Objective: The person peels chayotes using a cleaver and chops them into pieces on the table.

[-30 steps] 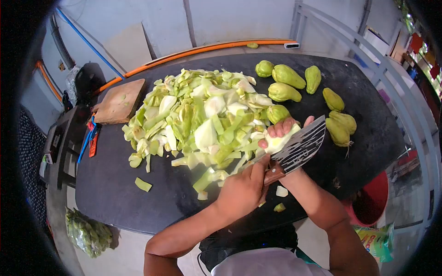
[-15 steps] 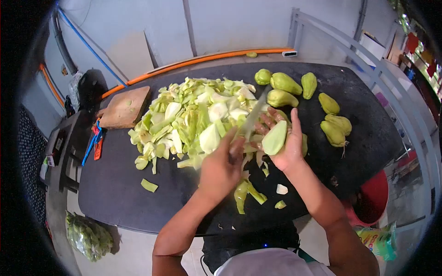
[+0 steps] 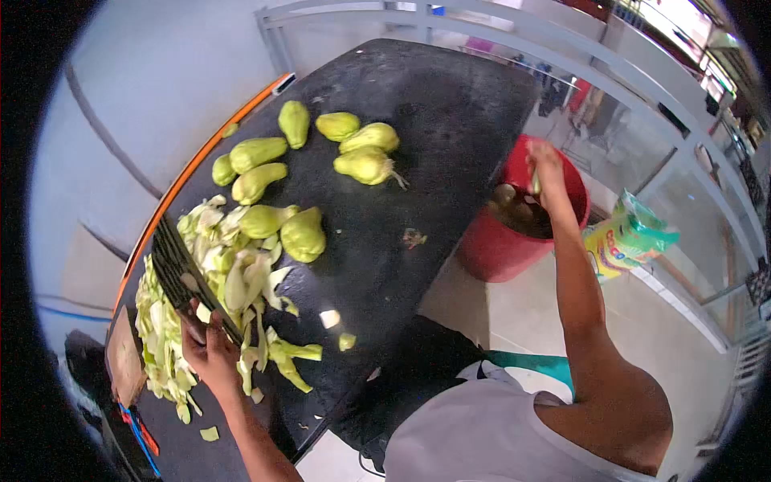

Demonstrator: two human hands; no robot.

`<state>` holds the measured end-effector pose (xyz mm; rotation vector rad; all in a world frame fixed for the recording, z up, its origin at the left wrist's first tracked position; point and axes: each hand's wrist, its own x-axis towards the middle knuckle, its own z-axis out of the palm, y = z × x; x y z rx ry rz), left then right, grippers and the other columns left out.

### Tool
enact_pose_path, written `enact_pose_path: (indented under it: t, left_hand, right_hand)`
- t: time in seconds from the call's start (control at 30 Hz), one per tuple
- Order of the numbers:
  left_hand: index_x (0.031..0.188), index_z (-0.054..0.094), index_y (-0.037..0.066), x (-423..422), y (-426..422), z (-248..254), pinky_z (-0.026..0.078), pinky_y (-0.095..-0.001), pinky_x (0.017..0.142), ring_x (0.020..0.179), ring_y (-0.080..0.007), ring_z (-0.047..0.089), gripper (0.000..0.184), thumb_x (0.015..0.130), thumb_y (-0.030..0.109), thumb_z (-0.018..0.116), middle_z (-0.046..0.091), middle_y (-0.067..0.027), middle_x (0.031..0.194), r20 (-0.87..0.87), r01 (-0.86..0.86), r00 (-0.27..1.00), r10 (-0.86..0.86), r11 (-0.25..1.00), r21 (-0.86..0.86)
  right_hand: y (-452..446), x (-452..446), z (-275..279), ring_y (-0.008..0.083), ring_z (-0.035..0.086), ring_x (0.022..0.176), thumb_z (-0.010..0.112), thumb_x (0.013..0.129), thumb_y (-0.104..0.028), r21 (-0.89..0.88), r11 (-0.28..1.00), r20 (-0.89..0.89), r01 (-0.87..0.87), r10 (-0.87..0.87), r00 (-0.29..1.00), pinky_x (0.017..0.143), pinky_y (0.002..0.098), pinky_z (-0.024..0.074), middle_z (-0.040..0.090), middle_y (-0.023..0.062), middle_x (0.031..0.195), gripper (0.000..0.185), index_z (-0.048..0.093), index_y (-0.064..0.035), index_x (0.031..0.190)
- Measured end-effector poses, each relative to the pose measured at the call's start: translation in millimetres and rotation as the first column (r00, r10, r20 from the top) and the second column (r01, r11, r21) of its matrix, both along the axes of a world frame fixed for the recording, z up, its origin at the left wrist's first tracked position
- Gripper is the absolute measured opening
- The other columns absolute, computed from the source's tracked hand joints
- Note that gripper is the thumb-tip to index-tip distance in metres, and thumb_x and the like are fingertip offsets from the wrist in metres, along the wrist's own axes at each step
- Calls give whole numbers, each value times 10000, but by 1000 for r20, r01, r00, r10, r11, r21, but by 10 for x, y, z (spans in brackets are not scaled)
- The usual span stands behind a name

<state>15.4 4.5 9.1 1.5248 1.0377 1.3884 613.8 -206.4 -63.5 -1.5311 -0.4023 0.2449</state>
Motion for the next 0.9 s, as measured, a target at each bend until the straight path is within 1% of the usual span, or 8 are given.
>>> enact_pose_path:
  t: [0.07,0.2,0.33,0.4,0.47,0.6,0.73,0.9]
  left_hand:
    - [1368,534,40,-24,53,-66,189,-223,375,402,-18,296,479,921,166,650,441,63,589,3,11,1000,-11,1000,-15]
    - [1344,548,48,75,46,-32,167,-230,368,399,-17,278,432,928,126,636,376,79,544,-5,-54,999,54,996,-66]
    - [1326,561,48,-1,102,-18,186,-234,370,426,-20,302,425,905,68,612,405,70,590,11,-72,997,73,993,-94]
    - [1325,561,38,-66,144,-1,221,-222,381,428,-24,318,440,888,50,603,431,65,603,59,-130,989,137,986,-103]
    - [1326,554,13,-2,29,137,253,-214,392,428,-31,347,447,883,48,591,469,53,615,67,-136,987,149,977,-167]
    - [1296,583,20,-36,52,140,264,-218,401,431,-32,359,399,898,48,568,503,61,615,20,-116,993,120,980,-159]
    - [1289,591,23,-85,113,69,289,-217,401,441,-29,381,395,896,41,551,522,47,618,49,-128,990,135,984,-126]
    - [1276,595,7,-96,81,165,302,-220,442,472,-34,394,389,893,38,655,486,69,606,111,-112,986,125,986,-123]
  right_hand:
    - [-412,516,-851,204,651,845,611,915,-507,-348,937,-228,-33,-50,972,534,493,494,596,25,802,354,618,-186,1064]
    - [-898,1384,-2388,313,586,1161,705,851,-489,-484,851,-148,-201,147,978,880,585,499,581,123,1366,692,496,-123,1401]
    - [-364,961,-1473,315,626,1157,766,816,-364,-412,852,233,322,-243,942,992,408,476,624,222,1291,646,576,0,1315]
    - [70,573,-703,255,616,1155,745,895,-283,-47,936,581,350,-259,772,1006,377,466,652,154,1242,494,596,-20,1285]
    - [554,-50,97,162,620,1057,700,935,-159,208,978,532,23,-133,837,961,302,473,649,95,1229,378,600,-33,1277]
    - [1199,-1704,1253,132,650,979,701,911,-129,-82,906,610,-416,375,698,771,279,554,678,48,1175,320,637,-80,1220]
    - [1681,-2527,1517,209,672,953,758,816,-92,-579,634,738,-512,675,1,864,350,530,671,96,1147,381,653,-73,1182]
    - [2556,-2945,1573,238,677,971,748,787,-53,-655,431,605,-620,792,-89,854,365,543,653,104,1202,472,612,-74,1238]
